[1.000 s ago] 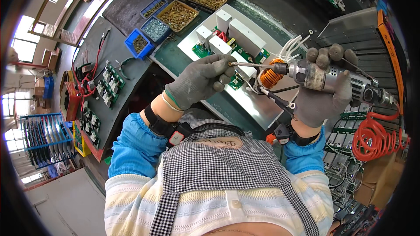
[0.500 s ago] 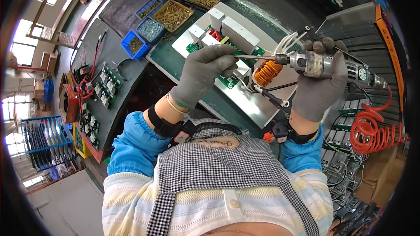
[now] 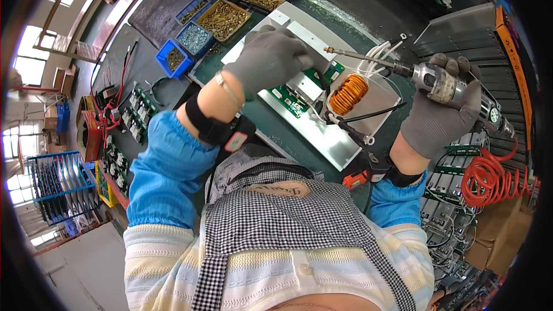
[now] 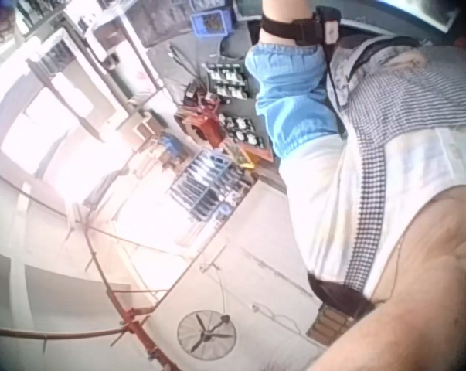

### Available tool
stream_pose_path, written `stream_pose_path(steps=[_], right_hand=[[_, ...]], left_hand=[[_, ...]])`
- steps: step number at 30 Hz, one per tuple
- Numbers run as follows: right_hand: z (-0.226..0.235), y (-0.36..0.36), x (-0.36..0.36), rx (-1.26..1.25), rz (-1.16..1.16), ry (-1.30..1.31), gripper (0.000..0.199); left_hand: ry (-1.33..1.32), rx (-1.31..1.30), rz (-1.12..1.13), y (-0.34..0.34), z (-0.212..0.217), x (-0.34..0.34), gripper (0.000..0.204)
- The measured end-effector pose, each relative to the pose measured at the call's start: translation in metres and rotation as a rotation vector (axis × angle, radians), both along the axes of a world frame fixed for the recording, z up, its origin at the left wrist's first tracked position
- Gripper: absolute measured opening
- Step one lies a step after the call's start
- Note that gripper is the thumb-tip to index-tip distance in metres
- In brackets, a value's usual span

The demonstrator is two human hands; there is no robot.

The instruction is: Assembling electronic components onto PCBs and into metal housings using power screwdrivers.

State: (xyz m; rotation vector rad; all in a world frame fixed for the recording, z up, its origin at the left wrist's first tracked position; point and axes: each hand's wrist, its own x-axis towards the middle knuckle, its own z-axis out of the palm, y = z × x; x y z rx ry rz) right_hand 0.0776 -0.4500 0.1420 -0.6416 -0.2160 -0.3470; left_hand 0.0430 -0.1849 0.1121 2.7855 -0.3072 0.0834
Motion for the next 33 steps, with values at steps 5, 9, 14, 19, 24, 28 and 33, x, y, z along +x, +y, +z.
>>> stream_pose_path(steps=[5, 9, 14, 19, 24, 28, 33], right_hand=[[-0.01, -0.007, -0.009, 0.049, 0.057, 0.018, 0.024], [-0.018, -0.005, -0.016, -0.012, 0.023, 0.02, 0.026], [-0.027, 0.007, -0.023, -0.111, 0.018, -0.023, 0.032], [-0.034, 0.019, -0.018, -0.129, -0.009, -0.084, 0.036], [-0.038, 0.028, -0.013, -0.193, 0.092, -0.199, 0.035], [-0.039, 0.042, -0.009, -0.183, 0.085, -0.189, 0.038], [-0.035, 0.056, -0.008, -0.259, 0.132, -0.247, 0.04]], left_hand=[[0.522, 0.243, 0.04, -0.014, 0.004, 0.035, 0.03], [0.521, 0.431, -0.054, -0.016, -0.011, 0.046, 0.03], [0.471, 0.507, -0.464, -0.004, 0.0, 0.064, 0.024], [0.558, 0.176, 0.011, -0.008, 0.022, 0.047, 0.036], [0.161, -0.361, 0.29, 0.026, 0.022, -0.01, 0.04], [0.603, -0.622, 0.14, 0.042, -0.002, -0.062, 0.043], [0.985, -0.844, 0.093, 0.014, -0.048, -0.069, 0.046]])
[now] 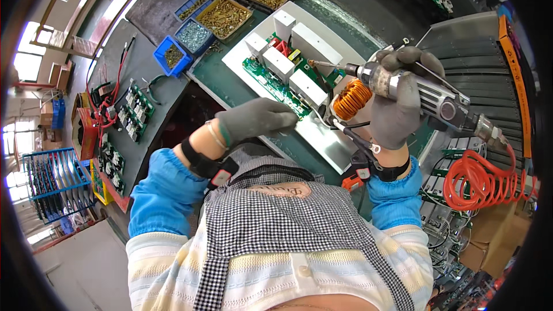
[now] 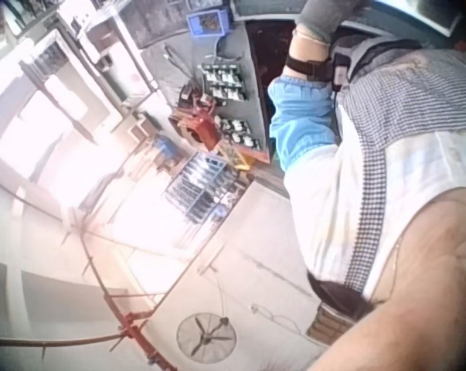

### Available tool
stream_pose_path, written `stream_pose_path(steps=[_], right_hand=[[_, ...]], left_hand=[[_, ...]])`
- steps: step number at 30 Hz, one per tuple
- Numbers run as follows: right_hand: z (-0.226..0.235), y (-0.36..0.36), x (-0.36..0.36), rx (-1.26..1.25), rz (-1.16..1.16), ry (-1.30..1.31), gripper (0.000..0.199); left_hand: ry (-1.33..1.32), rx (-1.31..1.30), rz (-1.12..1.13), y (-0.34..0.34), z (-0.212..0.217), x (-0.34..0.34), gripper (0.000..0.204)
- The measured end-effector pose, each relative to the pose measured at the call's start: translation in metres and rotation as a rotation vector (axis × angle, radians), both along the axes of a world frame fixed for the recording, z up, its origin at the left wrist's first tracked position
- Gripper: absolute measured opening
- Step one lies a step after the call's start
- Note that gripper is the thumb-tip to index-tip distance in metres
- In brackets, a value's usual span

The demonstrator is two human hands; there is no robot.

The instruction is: Assembling electronic components onto PCBs and into metal housings using power screwdrivers.

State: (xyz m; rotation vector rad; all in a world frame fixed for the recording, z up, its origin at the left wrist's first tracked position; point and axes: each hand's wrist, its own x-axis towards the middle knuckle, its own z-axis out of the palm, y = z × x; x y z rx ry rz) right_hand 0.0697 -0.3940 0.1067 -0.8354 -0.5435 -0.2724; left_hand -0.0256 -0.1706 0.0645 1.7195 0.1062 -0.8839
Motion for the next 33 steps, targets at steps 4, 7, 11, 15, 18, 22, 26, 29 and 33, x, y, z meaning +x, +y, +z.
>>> stream_pose_path(steps=[4, 7, 11, 15, 18, 22, 26, 29, 33], right_hand=[[0.008, 0.006, 0.003, -0.188, 0.11, -0.038, 0.041], [0.012, 0.011, 0.015, -0.27, 0.329, 0.079, 0.042], [0.006, 0.02, 0.022, -0.39, 0.283, 0.081, 0.041], [0.002, 0.027, 0.02, -0.299, 0.308, 0.071, 0.041], [0.009, 0.028, 0.02, -0.432, 0.299, 0.083, 0.041], [0.021, 0.044, 0.038, -0.632, 0.245, 0.094, 0.039], [0.028, 0.06, 0.051, -0.613, 0.479, 0.163, 0.036], [0.03, 0.07, 0.048, -0.654, 0.352, 0.046, 0.037], [0.04, 0.054, 0.04, -0.569, 0.35, 0.01, 0.036]], left_hand=[[0.184, -0.266, 0.144, -0.028, -0.017, 0.004, 0.049], [0.26, -0.359, 0.111, -0.035, -0.021, 0.011, 0.051], [0.314, -0.298, 0.183, -0.04, -0.022, 0.013, 0.049], [0.304, -0.285, 0.205, -0.043, -0.025, 0.012, 0.047], [0.313, -0.285, 0.22, -0.046, -0.027, 0.012, 0.046], [0.294, -0.324, 0.24, -0.049, -0.027, 0.011, 0.047], [0.289, -0.32, 0.241, -0.049, -0.025, 0.01, 0.047], [0.293, -0.362, 0.248, -0.048, -0.025, 0.009, 0.049], [0.287, -0.406, 0.268, -0.048, -0.025, 0.006, 0.056]])
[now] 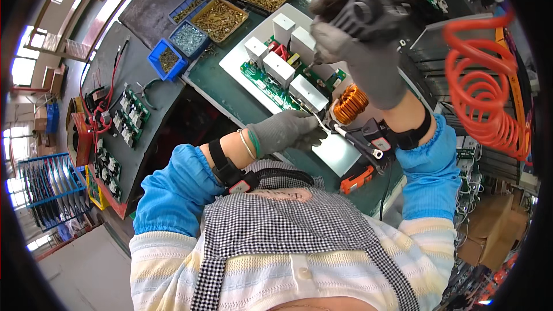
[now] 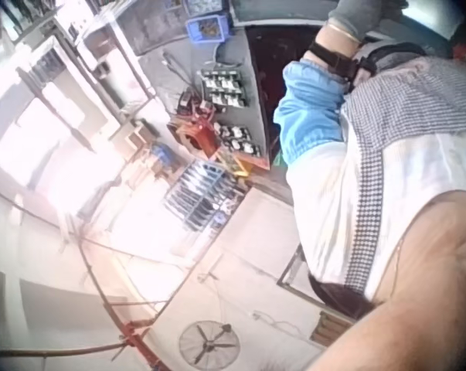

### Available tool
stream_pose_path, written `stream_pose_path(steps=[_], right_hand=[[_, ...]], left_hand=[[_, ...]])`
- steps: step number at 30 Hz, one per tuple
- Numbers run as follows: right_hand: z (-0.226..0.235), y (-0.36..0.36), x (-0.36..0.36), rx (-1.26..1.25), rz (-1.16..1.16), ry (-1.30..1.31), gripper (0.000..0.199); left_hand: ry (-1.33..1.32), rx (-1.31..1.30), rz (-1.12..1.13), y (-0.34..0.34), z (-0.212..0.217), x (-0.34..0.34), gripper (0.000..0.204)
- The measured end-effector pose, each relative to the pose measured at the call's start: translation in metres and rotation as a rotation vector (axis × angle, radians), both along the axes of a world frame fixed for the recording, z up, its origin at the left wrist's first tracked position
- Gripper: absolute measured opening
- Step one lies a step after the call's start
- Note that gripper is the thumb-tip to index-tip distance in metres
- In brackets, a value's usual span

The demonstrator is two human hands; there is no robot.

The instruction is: Assembling electronic components onto PCBs and into metal housings using power screwdrivers.

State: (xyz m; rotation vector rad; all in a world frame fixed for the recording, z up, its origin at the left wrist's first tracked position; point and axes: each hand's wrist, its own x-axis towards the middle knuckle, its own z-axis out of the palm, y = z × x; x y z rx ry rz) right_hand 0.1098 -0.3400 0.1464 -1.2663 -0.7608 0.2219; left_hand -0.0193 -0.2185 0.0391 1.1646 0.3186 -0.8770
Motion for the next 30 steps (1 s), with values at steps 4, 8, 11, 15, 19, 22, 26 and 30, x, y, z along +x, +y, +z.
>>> stream_pose_path(steps=[4, 8, 11, 15, 19, 22, 26, 30], right_hand=[[0.006, -0.04, -0.013, 0.008, -0.019, 0.091, 0.041], [-0.007, -0.06, -0.029, 0.037, -0.055, 0.156, 0.043], [-0.016, -0.066, -0.034, 0.086, -0.105, 0.192, 0.04], [-0.021, -0.071, -0.033, -0.018, -0.092, 0.122, 0.042], [-0.027, -0.067, -0.035, 0.099, -0.146, 0.18, 0.038], [-0.032, -0.066, -0.034, 0.138, -0.195, 0.126, 0.038], [-0.036, -0.064, -0.036, 0.183, -0.221, 0.069, 0.035], [-0.036, -0.057, -0.043, 0.229, -0.206, 0.321, 0.035]], left_hand=[[-0.013, 0.101, 0.031, -0.008, -0.002, -0.002, 0.055], [-0.012, 0.224, 0.043, -0.016, 0.0, -0.001, 0.049], [0.017, 0.299, 0.029, -0.018, 0.004, 0.004, 0.042], [0.106, 0.432, -0.028, -0.023, 0.009, 0.014, 0.038], [0.096, 0.572, -0.184, -0.028, 0.012, 0.022, 0.032], [0.09, 0.602, -0.243, -0.03, 0.012, 0.023, 0.03], [0.091, 0.572, -0.186, -0.031, 0.011, 0.021, 0.032], [0.057, 0.542, -0.179, -0.029, 0.012, 0.017, 0.033]])
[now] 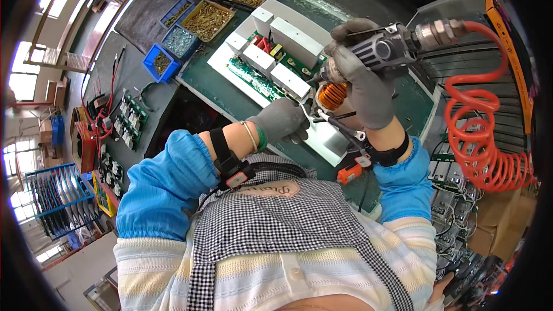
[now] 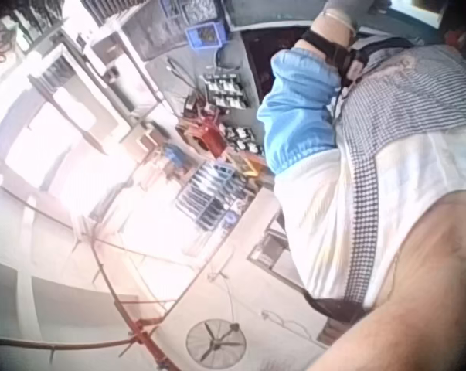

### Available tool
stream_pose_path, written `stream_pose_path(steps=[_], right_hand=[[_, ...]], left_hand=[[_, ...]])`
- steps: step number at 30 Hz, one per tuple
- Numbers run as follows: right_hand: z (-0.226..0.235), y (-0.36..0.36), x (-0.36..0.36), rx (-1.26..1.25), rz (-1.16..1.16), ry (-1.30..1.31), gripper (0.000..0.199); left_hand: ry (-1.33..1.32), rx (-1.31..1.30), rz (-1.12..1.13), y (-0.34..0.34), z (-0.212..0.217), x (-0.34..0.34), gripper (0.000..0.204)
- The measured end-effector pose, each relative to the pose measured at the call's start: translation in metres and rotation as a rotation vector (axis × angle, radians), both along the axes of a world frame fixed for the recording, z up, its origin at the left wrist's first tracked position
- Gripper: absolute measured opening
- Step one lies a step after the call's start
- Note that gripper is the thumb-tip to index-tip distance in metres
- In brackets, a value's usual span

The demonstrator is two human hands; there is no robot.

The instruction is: Assembling electronic components onto PCBs and into metal housings using power screwdrivers.

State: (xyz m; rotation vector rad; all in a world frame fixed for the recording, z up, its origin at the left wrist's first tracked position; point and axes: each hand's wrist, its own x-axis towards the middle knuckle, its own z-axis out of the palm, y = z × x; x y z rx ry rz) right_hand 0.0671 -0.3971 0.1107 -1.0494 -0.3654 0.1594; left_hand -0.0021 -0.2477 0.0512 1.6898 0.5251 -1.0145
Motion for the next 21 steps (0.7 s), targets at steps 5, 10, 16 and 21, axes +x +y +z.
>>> stream_pose_path(steps=[5, 10, 16, 21], right_hand=[[0.005, -0.009, -0.002, 0.057, -0.037, -0.032, 0.033], [-0.004, -0.009, 0.004, -0.067, -0.022, -0.133, 0.035], [-0.014, 0.001, 0.008, 0.085, -0.061, 0.077, 0.039], [-0.015, 0.01, 0.019, 0.131, -0.084, 0.094, 0.034]], left_hand=[[-0.021, 0.016, 0.03, -0.001, -0.001, -0.001, 0.034], [0.016, 0.028, 0.006, -0.001, -0.006, 0.001, 0.034], [-0.036, 0.012, -0.059, 0.004, -0.01, 0.0, 0.031], [-0.052, 0.174, -0.282, 0.0, -0.021, 0.007, 0.03]])
